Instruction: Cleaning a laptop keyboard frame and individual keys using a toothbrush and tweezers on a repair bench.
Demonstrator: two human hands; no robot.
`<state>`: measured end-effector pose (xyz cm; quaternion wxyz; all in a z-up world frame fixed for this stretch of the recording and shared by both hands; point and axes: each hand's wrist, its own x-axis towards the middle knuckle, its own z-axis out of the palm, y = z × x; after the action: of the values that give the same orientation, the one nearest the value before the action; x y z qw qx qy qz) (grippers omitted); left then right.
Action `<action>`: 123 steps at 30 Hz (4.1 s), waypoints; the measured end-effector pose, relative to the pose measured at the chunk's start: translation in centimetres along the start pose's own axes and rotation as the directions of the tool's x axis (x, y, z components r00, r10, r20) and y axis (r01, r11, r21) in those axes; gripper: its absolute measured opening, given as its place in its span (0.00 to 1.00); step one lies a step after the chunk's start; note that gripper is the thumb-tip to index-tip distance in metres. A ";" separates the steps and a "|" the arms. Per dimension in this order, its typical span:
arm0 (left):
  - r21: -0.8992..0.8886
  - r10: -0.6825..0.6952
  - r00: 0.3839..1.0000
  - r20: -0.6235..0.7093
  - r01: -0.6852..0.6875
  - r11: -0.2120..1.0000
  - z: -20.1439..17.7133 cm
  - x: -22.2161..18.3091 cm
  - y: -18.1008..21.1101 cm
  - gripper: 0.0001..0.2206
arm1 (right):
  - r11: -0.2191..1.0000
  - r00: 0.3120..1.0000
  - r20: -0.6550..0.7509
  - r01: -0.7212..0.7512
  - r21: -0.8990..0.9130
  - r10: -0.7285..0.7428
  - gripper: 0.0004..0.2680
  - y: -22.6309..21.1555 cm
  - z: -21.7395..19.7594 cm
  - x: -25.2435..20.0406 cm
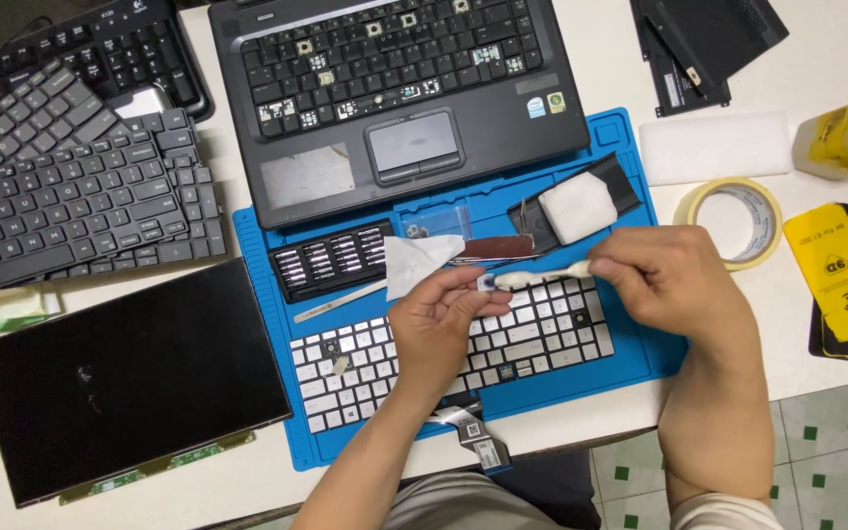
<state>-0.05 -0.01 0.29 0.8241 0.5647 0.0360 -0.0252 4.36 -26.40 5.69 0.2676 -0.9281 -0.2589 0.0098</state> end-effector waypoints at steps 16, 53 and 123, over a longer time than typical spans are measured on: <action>-0.044 0.071 0.997 0.005 -0.071 0.997 0.1 0.1 -0.6 0.08 | 0.983 0.995 -0.101 -0.008 0.182 0.027 0.10 -1.9 0.7 1.5; 0.076 0.167 0.986 0.005 -0.167 0.983 0.4 -0.5 0.9 0.07 | 0.979 0.979 -0.116 -0.149 0.142 0.166 0.10 2.8 -2.8 -2.2; 0.352 -0.182 0.969 0.165 0.114 0.929 -0.1 0.6 -0.5 0.10 | 0.829 0.894 -0.092 -0.441 -0.343 0.438 0.09 1.0 1.4 -13.4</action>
<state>0.45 -0.06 -0.26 0.7095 0.6888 -0.0070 -0.1486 -6.97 -32.90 2.36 0.0872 -0.9954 -0.0348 0.0198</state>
